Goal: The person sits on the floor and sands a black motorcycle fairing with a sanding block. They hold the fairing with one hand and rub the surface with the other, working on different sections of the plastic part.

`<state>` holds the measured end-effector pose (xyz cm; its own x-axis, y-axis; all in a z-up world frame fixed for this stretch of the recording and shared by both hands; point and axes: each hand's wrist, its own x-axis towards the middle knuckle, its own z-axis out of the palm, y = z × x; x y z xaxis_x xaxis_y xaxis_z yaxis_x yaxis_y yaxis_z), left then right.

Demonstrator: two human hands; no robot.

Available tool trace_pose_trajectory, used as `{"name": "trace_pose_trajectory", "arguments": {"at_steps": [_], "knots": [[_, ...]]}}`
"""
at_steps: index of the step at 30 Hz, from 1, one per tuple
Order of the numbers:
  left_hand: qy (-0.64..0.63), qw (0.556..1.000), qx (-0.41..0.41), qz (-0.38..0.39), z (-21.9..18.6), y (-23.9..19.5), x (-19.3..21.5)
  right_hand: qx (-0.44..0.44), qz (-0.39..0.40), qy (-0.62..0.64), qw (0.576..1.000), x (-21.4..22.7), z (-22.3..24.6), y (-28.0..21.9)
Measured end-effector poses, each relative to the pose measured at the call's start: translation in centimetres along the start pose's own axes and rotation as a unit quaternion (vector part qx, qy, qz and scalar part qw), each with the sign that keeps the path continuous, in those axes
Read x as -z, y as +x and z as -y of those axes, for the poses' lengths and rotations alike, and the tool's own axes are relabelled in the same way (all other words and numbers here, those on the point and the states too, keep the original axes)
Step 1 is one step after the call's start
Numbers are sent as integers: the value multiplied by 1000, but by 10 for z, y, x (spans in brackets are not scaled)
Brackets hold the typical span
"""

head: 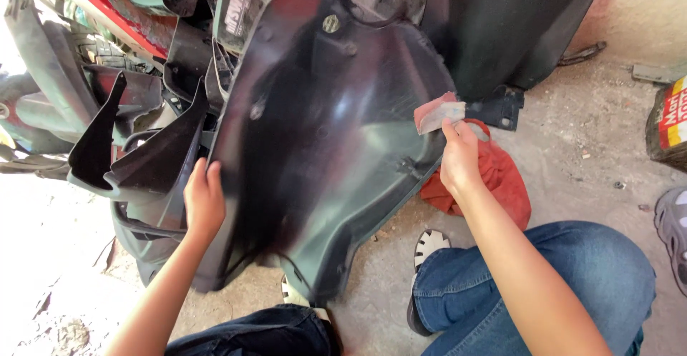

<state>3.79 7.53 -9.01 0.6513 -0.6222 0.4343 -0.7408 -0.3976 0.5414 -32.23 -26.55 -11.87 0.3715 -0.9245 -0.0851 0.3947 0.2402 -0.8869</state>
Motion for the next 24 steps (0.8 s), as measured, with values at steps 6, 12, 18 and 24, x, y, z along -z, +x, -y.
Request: {"name": "trace_pose_trajectory", "arguments": {"at_steps": [6, 12, 18, 24], "knots": [[-12, 996, 94, 2, 23, -35, 10, 56, 62, -51, 995, -34, 6, -5], [-48, 998, 25, 23, -6, -21, 34, 49, 84, -28, 995, -25, -12, 13], [-193, 980, -35, -25, -125, 67, 51, 32, 101, -55, 993, -39, 11, -5], [30, 1000, -6, 2, -94, 84, 12, 326, 7, -255, 910, -34, 51, -18]]}}
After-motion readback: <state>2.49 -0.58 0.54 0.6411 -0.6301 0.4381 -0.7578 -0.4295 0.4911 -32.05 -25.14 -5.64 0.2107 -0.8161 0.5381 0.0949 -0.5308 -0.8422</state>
